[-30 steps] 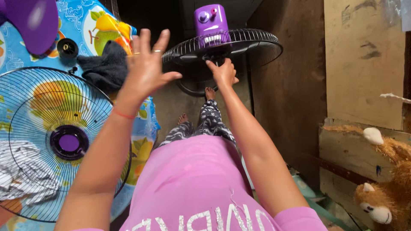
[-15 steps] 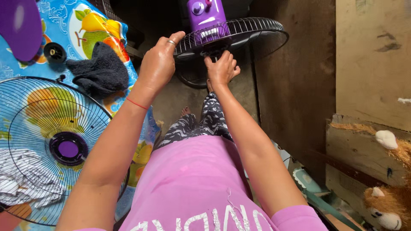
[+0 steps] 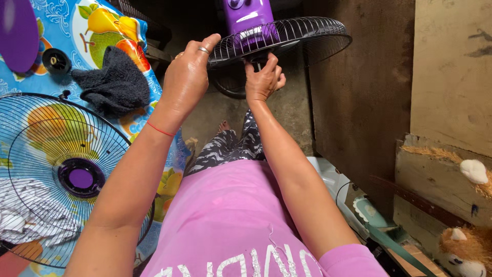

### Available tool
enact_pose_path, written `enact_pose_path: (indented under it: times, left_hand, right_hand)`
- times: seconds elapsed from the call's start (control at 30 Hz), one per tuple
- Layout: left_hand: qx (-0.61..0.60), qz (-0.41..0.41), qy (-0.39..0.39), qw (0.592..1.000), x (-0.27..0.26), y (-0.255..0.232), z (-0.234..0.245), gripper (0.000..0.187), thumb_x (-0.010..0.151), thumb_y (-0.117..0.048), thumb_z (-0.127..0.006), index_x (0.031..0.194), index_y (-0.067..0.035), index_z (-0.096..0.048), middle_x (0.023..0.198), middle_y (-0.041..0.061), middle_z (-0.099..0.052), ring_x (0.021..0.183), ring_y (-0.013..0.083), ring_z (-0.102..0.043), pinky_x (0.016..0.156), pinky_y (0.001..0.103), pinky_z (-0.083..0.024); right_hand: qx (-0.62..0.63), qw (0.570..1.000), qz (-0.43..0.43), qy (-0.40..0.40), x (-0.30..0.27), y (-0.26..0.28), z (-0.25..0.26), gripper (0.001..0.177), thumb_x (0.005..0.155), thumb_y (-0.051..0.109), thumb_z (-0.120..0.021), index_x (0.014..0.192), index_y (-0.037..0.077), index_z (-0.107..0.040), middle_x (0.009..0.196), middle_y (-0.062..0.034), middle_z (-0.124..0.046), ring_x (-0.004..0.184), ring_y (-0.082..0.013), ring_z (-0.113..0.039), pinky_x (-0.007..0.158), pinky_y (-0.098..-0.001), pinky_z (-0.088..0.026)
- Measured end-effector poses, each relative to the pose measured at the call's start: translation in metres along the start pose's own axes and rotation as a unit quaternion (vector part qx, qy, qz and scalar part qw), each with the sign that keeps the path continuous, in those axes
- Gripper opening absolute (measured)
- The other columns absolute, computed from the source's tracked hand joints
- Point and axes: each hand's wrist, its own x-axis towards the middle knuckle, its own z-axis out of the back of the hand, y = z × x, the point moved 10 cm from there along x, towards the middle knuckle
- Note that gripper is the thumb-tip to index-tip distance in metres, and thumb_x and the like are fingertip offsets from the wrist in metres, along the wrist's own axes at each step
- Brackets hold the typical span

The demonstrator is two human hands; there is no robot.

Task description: The person wipes the front grill of a purple electric fan with a dark cloth, then moves to the back grill and wipes it as well. The person handles the fan's grills and uses a cloth to clean the surfaces.

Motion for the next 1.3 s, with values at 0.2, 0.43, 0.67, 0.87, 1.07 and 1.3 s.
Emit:
enact_pose_path:
  times: [0.2, 0.43, 0.67, 0.87, 1.07, 1.3]
  left_hand:
    - [-0.003, -0.001, 0.0, 1.0, 0.0, 0.0, -0.001, 0.061, 0.089, 0.011, -0.055, 0.145, -0.012, -0.059, 0.111, 0.015, -0.065, 0.089, 0.0393, -0.067, 0.079, 0.048, -0.055]
    - [-0.008, 0.003, -0.001, 1.0, -0.002, 0.001, -0.003, 0.062, 0.088, 0.011, -0.055, 0.145, -0.012, -0.059, 0.112, 0.016, -0.065, 0.089, 0.0403, -0.066, 0.08, 0.049, -0.055]
    - [-0.01, 0.011, 0.006, 1.0, -0.004, 0.004, -0.005, 0.058, 0.092, 0.009, -0.056, 0.146, -0.013, -0.059, 0.11, 0.016, -0.065, 0.09, 0.041, -0.067, 0.08, 0.05, -0.054]
    - [-0.007, 0.004, 0.008, 1.0, -0.005, 0.006, -0.005, 0.06, 0.091, 0.01, -0.055, 0.146, -0.013, -0.058, 0.112, 0.016, -0.065, 0.088, 0.0419, -0.065, 0.078, 0.05, -0.054]
    - [0.006, 0.0, 0.004, 1.0, -0.005, 0.009, -0.007, 0.062, 0.089, 0.01, -0.055, 0.146, -0.014, -0.057, 0.112, 0.015, -0.065, 0.089, 0.0412, -0.066, 0.079, 0.05, -0.054]
    - [0.003, -0.006, -0.006, 1.0, -0.003, 0.007, -0.004, 0.061, 0.089, 0.01, -0.055, 0.145, -0.013, -0.058, 0.112, 0.015, -0.065, 0.091, 0.0408, -0.066, 0.079, 0.049, -0.055]
  right_hand:
    - [-0.009, 0.999, 0.031, -0.008, -0.001, 0.005, 0.002, 0.068, 0.077, 0.042, -0.083, 0.13, 0.015, -0.049, 0.115, -0.0028, -0.064, 0.119, -0.0229, -0.055, 0.115, -0.0534, -0.021]
    - [0.039, 0.999, -0.016, 0.025, 0.004, -0.005, -0.001, 0.069, 0.073, 0.044, -0.082, 0.126, 0.012, -0.051, 0.112, -0.0044, -0.067, 0.113, -0.0229, -0.059, 0.115, -0.0498, -0.022]
    - [0.428, 0.897, -0.07, 0.084, 0.005, -0.021, -0.03, 0.078, 0.073, 0.043, -0.086, 0.13, 0.008, -0.044, 0.12, -0.0106, -0.064, 0.114, -0.0275, -0.059, 0.106, -0.053, -0.042]
    - [0.495, 0.672, -0.381, 0.399, -0.023, -0.06, -0.083, 0.069, 0.074, 0.062, -0.062, 0.126, 0.016, -0.06, 0.119, -0.0096, -0.072, 0.102, -0.0253, -0.064, 0.083, -0.0504, -0.033]
    - [0.578, 0.665, -0.294, 0.371, 0.014, -0.05, -0.095, 0.073, 0.088, 0.054, -0.075, 0.131, -0.001, -0.055, 0.129, -0.0182, -0.068, 0.135, -0.0403, -0.058, 0.125, -0.0641, -0.023]
    - [0.537, 0.638, -0.405, 0.376, -0.005, -0.063, -0.106, 0.084, 0.073, 0.063, -0.066, 0.136, 0.009, -0.056, 0.122, -0.0159, -0.073, 0.129, -0.0365, -0.051, 0.117, -0.0681, -0.009]
